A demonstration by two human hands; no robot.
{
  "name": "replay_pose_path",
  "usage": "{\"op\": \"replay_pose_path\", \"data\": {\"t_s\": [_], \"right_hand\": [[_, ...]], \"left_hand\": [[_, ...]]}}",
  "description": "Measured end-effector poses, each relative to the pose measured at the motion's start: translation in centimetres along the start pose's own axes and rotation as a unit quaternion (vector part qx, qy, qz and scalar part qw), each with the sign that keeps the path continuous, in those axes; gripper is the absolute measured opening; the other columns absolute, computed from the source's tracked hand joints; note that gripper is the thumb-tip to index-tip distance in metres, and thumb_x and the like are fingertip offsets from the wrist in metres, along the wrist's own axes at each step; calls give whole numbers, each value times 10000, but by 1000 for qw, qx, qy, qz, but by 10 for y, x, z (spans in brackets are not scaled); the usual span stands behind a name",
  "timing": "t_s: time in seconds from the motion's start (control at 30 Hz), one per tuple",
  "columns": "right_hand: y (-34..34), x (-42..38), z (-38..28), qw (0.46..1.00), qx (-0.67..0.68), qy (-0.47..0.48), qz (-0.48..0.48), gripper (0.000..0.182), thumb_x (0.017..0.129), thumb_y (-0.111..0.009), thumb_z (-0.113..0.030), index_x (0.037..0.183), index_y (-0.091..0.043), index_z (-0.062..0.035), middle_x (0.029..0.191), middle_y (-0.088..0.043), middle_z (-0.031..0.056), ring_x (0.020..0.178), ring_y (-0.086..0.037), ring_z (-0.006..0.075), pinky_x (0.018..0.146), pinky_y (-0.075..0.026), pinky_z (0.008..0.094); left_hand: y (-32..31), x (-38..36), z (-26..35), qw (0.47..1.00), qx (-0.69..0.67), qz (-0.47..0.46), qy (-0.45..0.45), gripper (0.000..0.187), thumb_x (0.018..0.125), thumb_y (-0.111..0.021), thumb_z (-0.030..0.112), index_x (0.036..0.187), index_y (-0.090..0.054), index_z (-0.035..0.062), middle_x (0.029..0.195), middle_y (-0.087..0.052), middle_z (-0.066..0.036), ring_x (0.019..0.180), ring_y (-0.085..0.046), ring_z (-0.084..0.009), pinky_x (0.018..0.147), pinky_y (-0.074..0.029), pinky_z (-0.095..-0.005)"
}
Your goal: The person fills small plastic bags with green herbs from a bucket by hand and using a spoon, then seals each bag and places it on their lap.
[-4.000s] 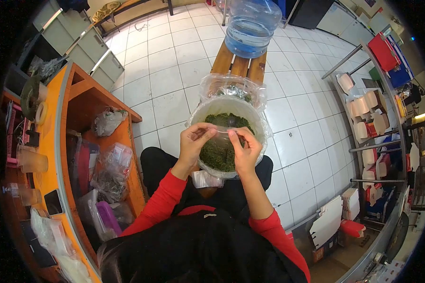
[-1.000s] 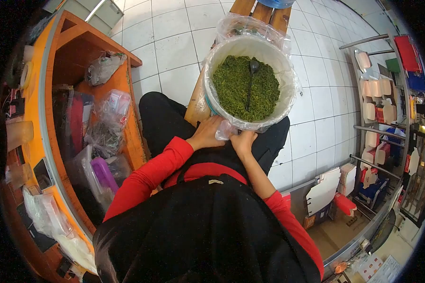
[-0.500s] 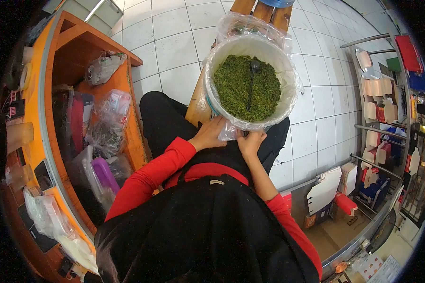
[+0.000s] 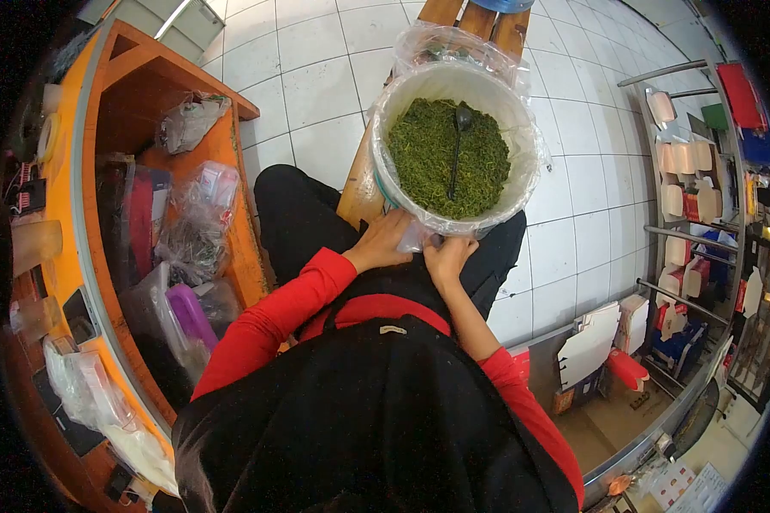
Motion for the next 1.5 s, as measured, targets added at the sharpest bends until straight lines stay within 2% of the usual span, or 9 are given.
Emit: {"op": "replay_pose_path", "data": {"t_s": [0.1,0.3,0.4,0.57,0.67,0.77,1.0,1.17,1.5], "right_hand": [[4,1,-1,1000,-28,9,10,376,654,-761,-164,1004,-670,-63,1142,-583,182,1173,-447,363,979,-263,447],[27,5,8,993,56,-108,-1,231,726,-759,-140,908,-704,-9,831,-695,131,723,-627,223,692,-461,359],[38,13,22,984,165,-45,58,207,709,-758,-77,858,-678,43,708,-679,149,587,-634,217,563,-480,334],[68,18,31,970,232,-58,-45,116,739,-711,39,828,-638,41,783,-663,58,684,-615,107,618,-496,260],[112,-10,-13,950,252,-98,-159,129,748,-700,59,847,-620,34,800,-650,42,705,-612,82,616,-490,225],[137,-29,-54,909,360,-31,-205,150,773,-706,74,886,-616,31,851,-653,47,751,-625,90,636,-504,220],[121,-15,-137,872,472,-12,-129,170,799,-706,63,936,-608,57,914,-658,78,802,-629,93,663,-530,238],[131,-4,-174,923,349,136,-89,117,793,-702,45,907,-693,19,914,-666,32,801,-622,83,630,-505,209],[123,15,-142,756,568,-62,-321,192,810,-709,3,993,-665,45,866,-670,82,789,-632,141,679,-498,253]], "left_hand": [[-1,0,0,1000,11,-4,7,825,603,-799,248,1296,-413,21,1269,-470,-254,1168,-469,-427,965,-416,-490],[-2,1,-9,998,38,-30,36,788,603,-783,231,1274,-434,11,1292,-452,-244,1182,-455,-397,953,-414,-514],[-1,2,-15,993,88,-40,62,758,608,-773,225,1260,-453,7,1308,-439,-235,1196,-448,-388,945,-410,-531],[11,-8,-9,979,194,41,49,741,660,-791,336,1264,-487,34,1291,-449,-216,1175,-460,-409,1014,-360,-479],[37,-26,10,967,-83,-111,215,782,682,-816,326,1319,-472,30,1366,-417,-168,1239,-426,-349,1063,-314,-440],[52,-50,50,823,-456,-268,207,916,676,-852,298,1406,-375,18,1414,-397,-130,1308,-387,-275,1099,-286,-411],[113,-22,130,628,-772,-5,96,890,759,-783,70,1473,-251,75,1472,-356,-128,1314,-401,-204,1107,-306,-362],[135,4,132,656,-743,106,83,287,926,-621,162,1176,-573,28,1292,-560,-170,1139,-567,-196,903,-495,-320],[140,5,106,804,-563,116,149,318,914,-654,219,1108,-644,-33,967,-670,-74,781,-630,-124,641,-497,-239]]}}
Point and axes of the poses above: each hand's wrist, its own x-axis towards the middle knuckle, its own y-axis out of the back of the hand, z = x × y, the point moved 6 cm from there along x, towards the middle knuckle
